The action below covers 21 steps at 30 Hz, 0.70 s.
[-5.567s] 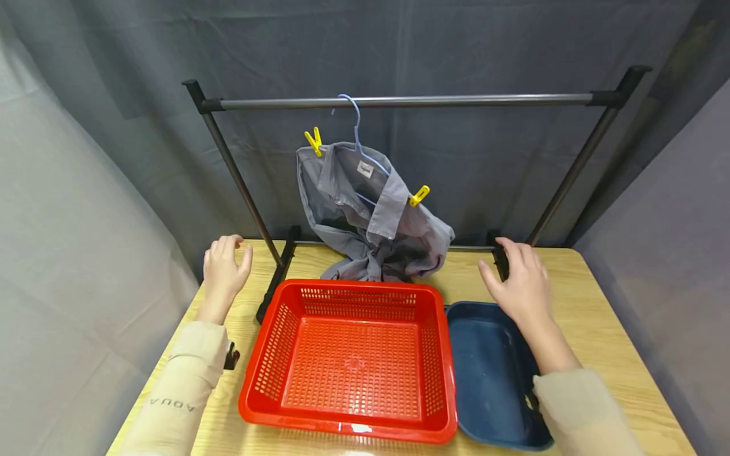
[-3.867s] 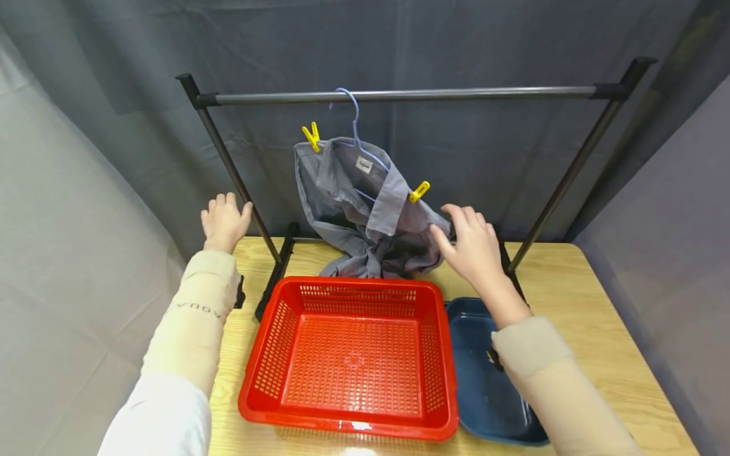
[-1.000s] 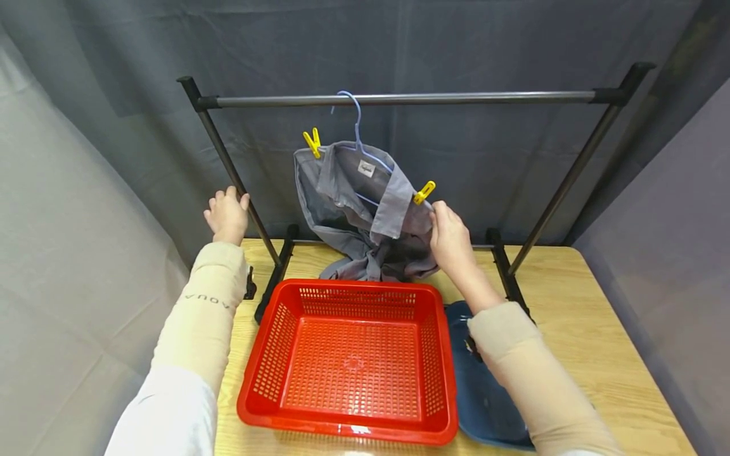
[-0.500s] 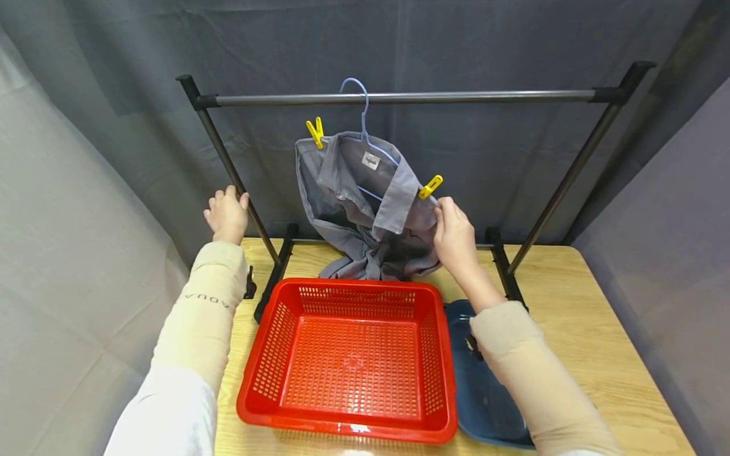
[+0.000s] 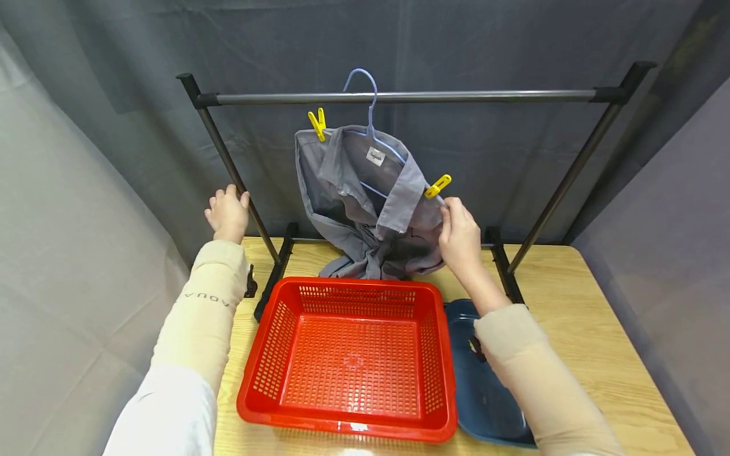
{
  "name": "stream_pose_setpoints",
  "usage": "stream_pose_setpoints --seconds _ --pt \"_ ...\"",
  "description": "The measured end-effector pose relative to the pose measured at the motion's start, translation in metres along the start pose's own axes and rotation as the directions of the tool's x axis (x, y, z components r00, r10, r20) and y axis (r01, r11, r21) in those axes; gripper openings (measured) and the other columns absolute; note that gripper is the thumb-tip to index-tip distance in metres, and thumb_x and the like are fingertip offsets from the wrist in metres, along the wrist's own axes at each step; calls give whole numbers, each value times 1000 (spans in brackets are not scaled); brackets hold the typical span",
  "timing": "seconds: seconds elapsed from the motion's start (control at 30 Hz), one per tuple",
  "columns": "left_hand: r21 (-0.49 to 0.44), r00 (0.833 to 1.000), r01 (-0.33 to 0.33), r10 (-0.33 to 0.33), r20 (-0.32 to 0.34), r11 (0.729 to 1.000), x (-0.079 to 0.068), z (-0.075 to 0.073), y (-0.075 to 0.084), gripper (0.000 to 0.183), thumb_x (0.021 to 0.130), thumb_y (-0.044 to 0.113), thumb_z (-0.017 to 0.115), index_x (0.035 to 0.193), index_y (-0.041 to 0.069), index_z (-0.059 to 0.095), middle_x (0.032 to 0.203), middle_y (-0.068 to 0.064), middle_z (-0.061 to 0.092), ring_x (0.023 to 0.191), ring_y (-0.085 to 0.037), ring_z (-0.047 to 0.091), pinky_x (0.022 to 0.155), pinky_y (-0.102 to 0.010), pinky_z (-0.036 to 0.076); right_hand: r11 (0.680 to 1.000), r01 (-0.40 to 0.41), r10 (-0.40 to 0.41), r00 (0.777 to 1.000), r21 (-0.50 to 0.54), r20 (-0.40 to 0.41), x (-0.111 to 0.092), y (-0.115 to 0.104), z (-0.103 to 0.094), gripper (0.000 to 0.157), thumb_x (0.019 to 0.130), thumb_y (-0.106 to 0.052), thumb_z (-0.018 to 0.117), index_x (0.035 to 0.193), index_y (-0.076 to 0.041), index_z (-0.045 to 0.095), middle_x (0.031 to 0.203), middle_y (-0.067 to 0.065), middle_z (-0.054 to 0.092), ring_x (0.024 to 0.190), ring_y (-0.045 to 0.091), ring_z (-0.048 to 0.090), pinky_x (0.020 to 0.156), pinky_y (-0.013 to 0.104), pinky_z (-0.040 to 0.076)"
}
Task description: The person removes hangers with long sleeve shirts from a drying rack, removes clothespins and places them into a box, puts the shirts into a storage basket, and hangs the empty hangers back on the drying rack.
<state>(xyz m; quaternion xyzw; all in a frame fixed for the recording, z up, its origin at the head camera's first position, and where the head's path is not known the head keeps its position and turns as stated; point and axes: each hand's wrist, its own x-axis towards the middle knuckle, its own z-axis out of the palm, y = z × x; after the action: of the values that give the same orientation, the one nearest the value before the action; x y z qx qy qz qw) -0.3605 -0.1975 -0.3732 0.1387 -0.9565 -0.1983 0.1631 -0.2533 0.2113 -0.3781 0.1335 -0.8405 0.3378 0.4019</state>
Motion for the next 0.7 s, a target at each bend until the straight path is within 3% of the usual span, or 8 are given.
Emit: stream_pose_setpoints --seconds 0.3,0.7 --pt "-10 1000 -1 1 -1 1000 -1 2 0 41 96 35 42 126 8 46 124 -20 47 115 -37 40 90 -52 32 1000 -7 8 1000 25 -16 -4 1 -6 14 94 -7 47 97 7 48 81 23 51 72 37 48 66 47 39" --pt "-19 1000 10 -10 2 1000 -1 2 0 41 96 35 42 127 8 46 124 -20 46 116 -37 40 91 -52 31 998 47 -46 998 40 -32 -16 11 -11 7 91 2 49 95 8 50 83 23 53 71 35 49 65 45 38"
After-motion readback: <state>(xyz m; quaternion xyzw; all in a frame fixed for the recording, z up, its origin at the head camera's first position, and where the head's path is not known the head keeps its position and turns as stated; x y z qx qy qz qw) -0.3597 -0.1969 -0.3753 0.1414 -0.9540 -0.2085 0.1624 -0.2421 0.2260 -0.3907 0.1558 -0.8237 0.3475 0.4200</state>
